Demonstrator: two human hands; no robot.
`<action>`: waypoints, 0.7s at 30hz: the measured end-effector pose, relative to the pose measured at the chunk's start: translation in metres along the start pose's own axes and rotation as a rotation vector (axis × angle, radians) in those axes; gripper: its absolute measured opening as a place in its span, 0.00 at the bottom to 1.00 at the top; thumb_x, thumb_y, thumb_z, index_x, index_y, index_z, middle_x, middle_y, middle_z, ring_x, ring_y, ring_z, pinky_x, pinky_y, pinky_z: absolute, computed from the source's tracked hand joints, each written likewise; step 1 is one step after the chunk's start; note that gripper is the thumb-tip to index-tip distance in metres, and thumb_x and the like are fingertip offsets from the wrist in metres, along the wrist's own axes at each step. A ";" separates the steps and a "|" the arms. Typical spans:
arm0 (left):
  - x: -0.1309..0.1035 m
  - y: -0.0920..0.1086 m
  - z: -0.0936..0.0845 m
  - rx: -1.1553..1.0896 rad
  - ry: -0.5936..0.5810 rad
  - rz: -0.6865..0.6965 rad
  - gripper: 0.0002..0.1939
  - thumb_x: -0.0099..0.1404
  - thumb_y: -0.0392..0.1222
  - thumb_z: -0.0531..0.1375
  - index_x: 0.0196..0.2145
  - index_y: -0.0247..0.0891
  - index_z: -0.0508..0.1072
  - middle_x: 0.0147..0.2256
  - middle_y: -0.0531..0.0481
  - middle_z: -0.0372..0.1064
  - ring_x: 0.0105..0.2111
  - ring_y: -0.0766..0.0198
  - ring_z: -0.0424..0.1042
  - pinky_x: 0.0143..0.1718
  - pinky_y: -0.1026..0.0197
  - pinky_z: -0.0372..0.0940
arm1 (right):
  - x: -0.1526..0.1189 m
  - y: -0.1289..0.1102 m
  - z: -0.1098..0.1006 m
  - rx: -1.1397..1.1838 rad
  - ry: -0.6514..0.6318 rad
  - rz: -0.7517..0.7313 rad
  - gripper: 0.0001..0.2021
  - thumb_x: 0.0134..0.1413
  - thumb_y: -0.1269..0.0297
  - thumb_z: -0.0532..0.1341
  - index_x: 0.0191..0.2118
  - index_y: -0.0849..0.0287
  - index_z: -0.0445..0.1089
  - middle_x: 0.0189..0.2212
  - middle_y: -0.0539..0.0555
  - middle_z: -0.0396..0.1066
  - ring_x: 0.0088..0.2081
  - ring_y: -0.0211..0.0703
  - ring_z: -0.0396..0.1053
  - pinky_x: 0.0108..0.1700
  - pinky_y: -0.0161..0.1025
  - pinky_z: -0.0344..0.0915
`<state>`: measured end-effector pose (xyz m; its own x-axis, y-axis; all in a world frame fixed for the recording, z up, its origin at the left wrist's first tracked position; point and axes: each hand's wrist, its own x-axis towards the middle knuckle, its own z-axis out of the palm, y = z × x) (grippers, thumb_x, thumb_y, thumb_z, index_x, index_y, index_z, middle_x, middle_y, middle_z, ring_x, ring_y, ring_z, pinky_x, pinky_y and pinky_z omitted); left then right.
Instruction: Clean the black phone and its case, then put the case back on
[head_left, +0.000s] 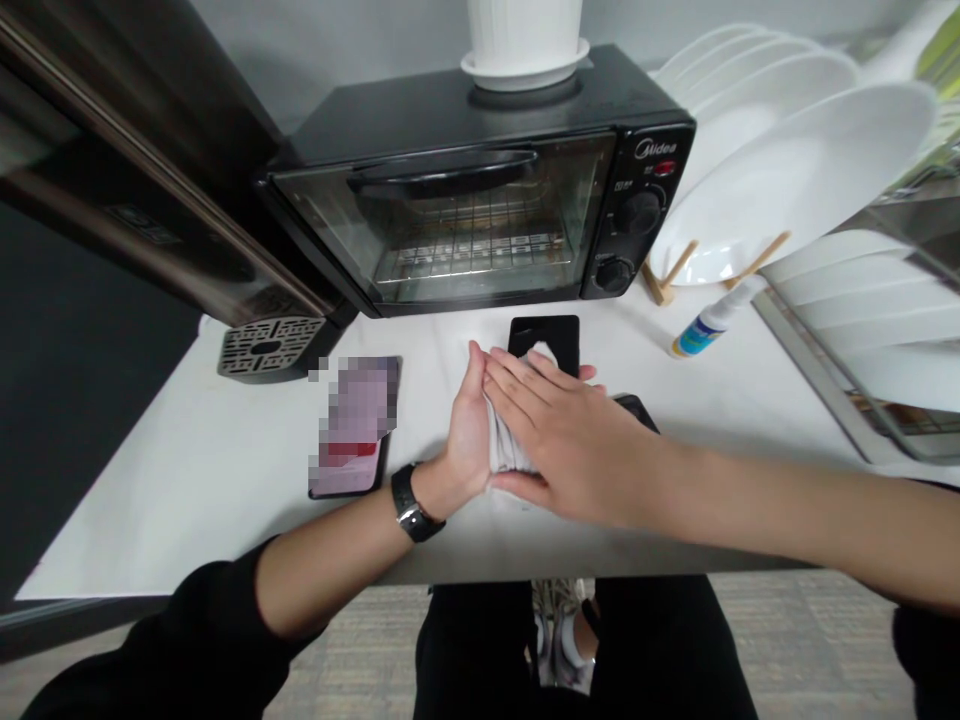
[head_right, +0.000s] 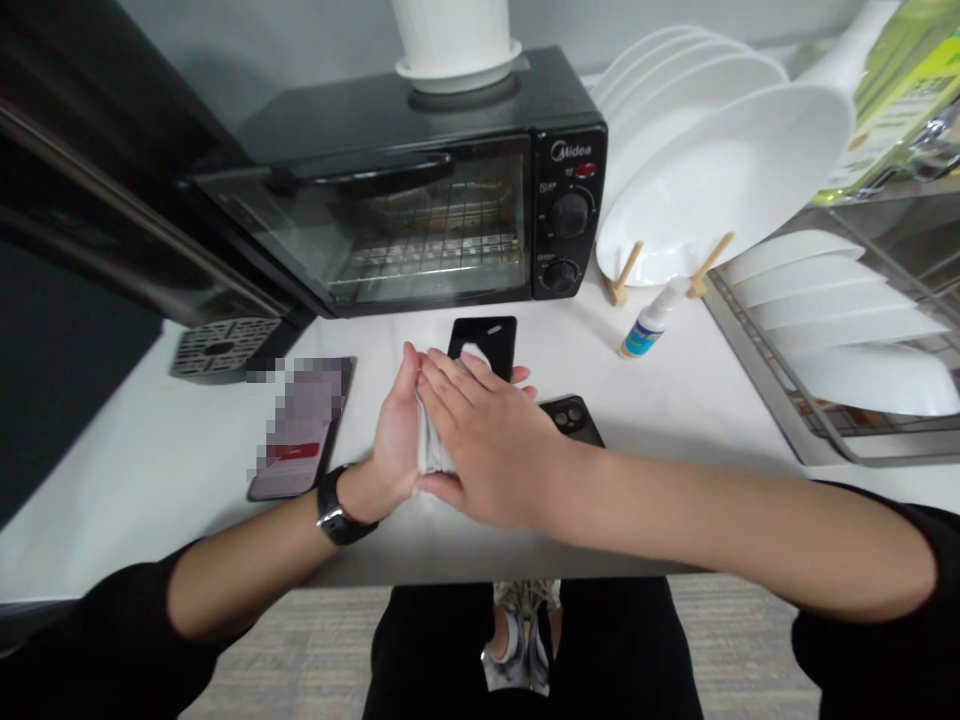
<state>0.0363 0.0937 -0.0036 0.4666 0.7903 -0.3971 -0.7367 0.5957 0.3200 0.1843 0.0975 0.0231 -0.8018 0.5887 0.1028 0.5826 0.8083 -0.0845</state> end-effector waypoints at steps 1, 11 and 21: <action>0.000 0.000 0.000 -0.005 0.005 0.010 0.39 0.76 0.68 0.44 0.63 0.34 0.71 0.47 0.40 0.81 0.47 0.51 0.81 0.54 0.52 0.71 | 0.001 0.002 0.000 -0.001 -0.005 0.018 0.44 0.70 0.43 0.52 0.72 0.83 0.50 0.74 0.77 0.44 0.76 0.65 0.43 0.76 0.59 0.44; 0.002 -0.002 0.001 -0.032 -0.022 0.022 0.39 0.77 0.67 0.42 0.64 0.33 0.70 0.49 0.38 0.80 0.53 0.46 0.79 0.60 0.47 0.67 | -0.002 -0.004 0.004 0.003 0.045 0.021 0.39 0.72 0.50 0.51 0.71 0.84 0.52 0.73 0.78 0.46 0.75 0.66 0.45 0.75 0.57 0.47; 0.000 -0.001 0.002 -0.044 -0.033 -0.037 0.42 0.75 0.71 0.42 0.64 0.34 0.70 0.51 0.38 0.79 0.55 0.46 0.77 0.61 0.48 0.67 | -0.002 -0.008 0.004 0.031 0.018 0.013 0.42 0.69 0.48 0.55 0.72 0.85 0.50 0.74 0.79 0.42 0.76 0.66 0.42 0.76 0.58 0.46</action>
<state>0.0378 0.0939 -0.0026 0.5091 0.7727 -0.3793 -0.7391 0.6182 0.2675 0.1808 0.0902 0.0197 -0.7918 0.5990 0.1190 0.5880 0.8004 -0.1164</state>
